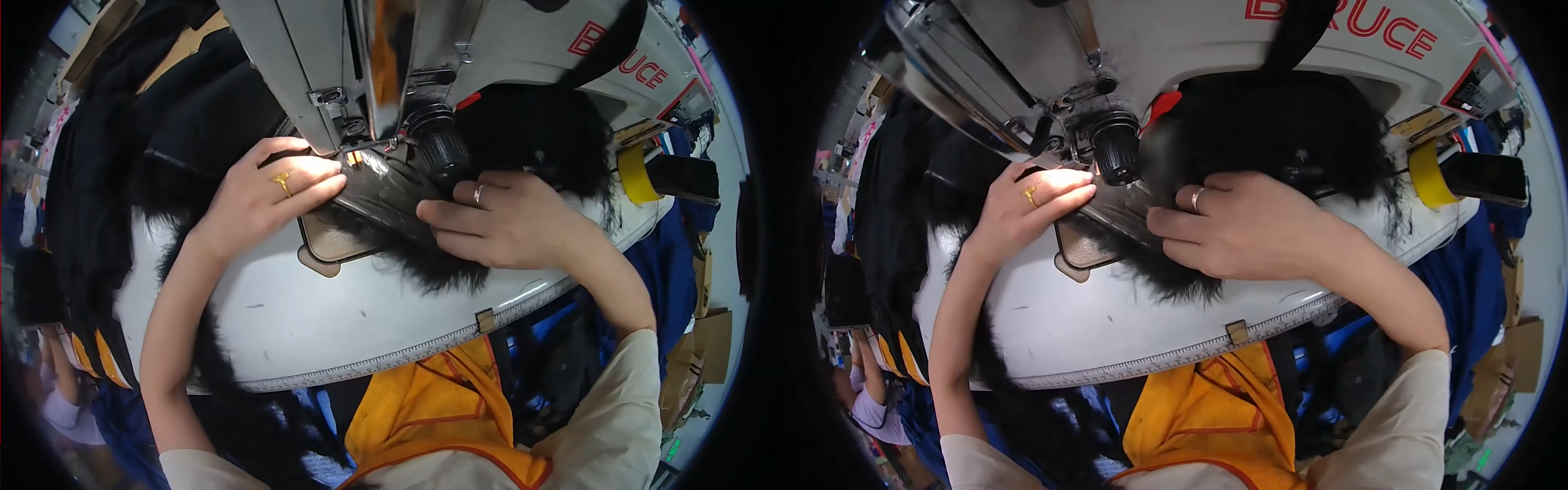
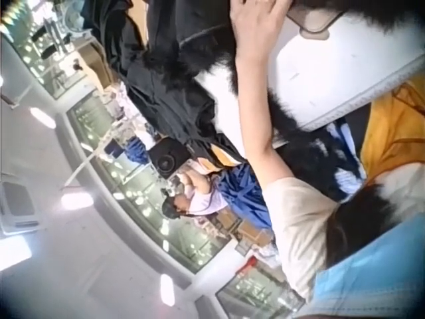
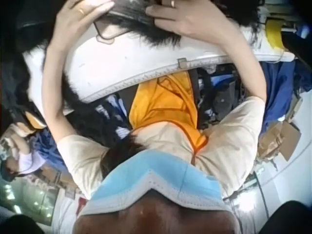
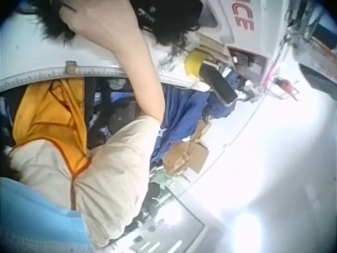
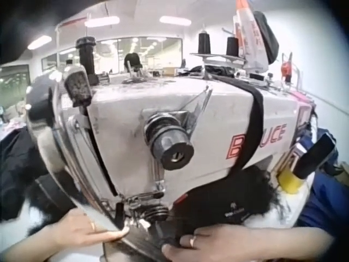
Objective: Sewing fur trim onto garments using an industrial sewing machine.
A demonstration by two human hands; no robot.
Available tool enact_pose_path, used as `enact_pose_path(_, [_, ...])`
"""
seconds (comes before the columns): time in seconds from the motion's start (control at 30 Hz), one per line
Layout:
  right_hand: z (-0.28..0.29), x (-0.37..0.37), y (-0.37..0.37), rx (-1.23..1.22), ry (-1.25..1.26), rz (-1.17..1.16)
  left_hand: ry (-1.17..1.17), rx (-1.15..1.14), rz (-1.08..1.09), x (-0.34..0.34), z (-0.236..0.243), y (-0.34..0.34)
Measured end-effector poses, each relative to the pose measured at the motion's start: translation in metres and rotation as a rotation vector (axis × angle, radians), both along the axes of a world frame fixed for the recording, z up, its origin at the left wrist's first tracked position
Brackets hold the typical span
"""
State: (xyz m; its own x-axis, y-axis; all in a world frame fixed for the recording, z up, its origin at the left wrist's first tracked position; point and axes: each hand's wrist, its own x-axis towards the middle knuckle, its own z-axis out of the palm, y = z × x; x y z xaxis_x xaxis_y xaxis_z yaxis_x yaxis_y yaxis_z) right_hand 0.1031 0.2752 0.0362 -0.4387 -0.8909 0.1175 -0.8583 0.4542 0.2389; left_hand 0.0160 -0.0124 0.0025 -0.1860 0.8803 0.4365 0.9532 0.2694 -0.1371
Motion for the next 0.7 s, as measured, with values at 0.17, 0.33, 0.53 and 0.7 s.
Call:
enact_pose_path(0.17, [0.006, 0.021, -0.005, -0.086, -0.032, -0.244, 0.054, -0.064, -0.011, -0.003, 0.011, 0.015])
enact_pose_path(0.33, [-0.044, -0.011, -0.078, -0.208, -0.07, -0.328, -0.07, -0.067, 0.16, -0.014, -0.003, -0.021])
enact_pose_path(0.53, [-0.051, -0.02, -0.067, -0.134, 0.113, -0.287, -0.237, -0.075, 0.309, -0.026, -0.021, -0.022])
enact_pose_path(0.7, [-0.057, -0.028, -0.064, -0.332, 0.041, -0.194, 0.067, -0.099, 0.052, -0.007, 0.004, 0.003])
